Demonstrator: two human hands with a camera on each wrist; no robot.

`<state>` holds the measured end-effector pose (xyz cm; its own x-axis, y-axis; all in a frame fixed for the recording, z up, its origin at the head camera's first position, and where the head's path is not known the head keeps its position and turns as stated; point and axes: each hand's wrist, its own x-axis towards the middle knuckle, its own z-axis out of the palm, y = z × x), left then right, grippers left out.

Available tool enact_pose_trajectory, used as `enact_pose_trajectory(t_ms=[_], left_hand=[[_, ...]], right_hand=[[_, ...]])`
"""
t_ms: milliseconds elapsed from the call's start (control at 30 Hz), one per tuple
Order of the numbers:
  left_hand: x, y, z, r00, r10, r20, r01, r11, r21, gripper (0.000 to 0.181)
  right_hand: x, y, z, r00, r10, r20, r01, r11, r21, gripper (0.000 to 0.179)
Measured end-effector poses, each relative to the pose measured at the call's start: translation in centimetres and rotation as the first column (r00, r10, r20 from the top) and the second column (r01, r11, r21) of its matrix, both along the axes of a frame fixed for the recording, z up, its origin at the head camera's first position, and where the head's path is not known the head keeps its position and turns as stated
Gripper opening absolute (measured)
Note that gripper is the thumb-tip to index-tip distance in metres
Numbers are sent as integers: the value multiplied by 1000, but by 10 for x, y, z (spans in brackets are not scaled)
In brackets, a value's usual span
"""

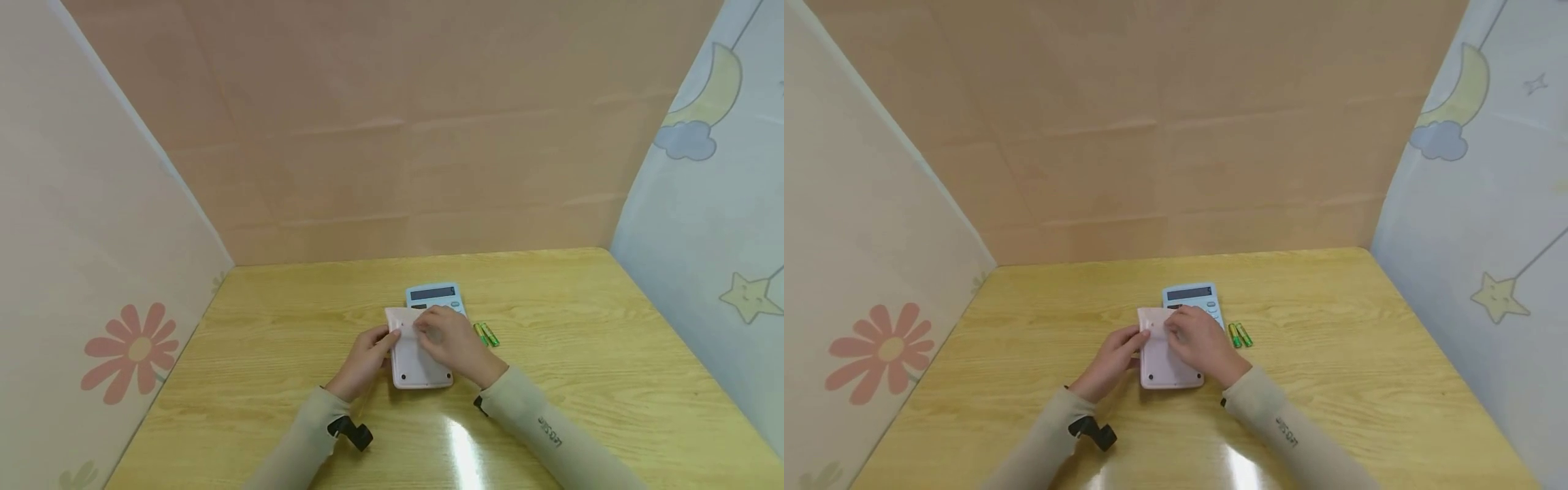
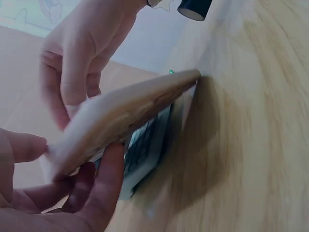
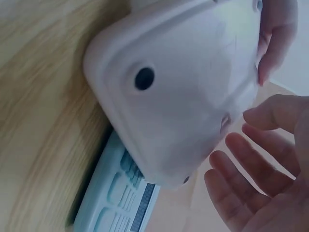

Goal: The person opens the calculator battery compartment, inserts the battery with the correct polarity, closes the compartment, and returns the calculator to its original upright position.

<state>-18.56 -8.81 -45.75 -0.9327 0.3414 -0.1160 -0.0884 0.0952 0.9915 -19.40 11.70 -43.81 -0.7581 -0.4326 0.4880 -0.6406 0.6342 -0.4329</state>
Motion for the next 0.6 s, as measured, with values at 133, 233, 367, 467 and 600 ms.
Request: enact_pose_trajectory(t_ms=[133, 233, 367, 467, 600], left_hand=[[0, -5, -5, 1000, 30, -4, -30, 998, -63, 40], [1, -9, -8, 999, 43, 5, -42, 994, -99, 38], [2, -13, -13, 997, 68, 22, -64, 989, -129, 44], [1, -14, -16, 997, 75, 9, -73, 986, -148, 53], [0, -14, -17, 997, 65, -40, -70, 984, -164, 58]], right_hand=[[-4, 3, -2, 1000, -16, 3, 15, 992, 127, 7], [-6, 2, -3, 1000, -7, 14, 4, 980, 198, 6], [-6, 0, -6, 1000, 11, 4, -11, 970, 244, 6], [-6, -1, -8, 1000, 23, -10, -19, 964, 266, 6], [-7, -1, -8, 998, 48, -44, -34, 957, 288, 5]])
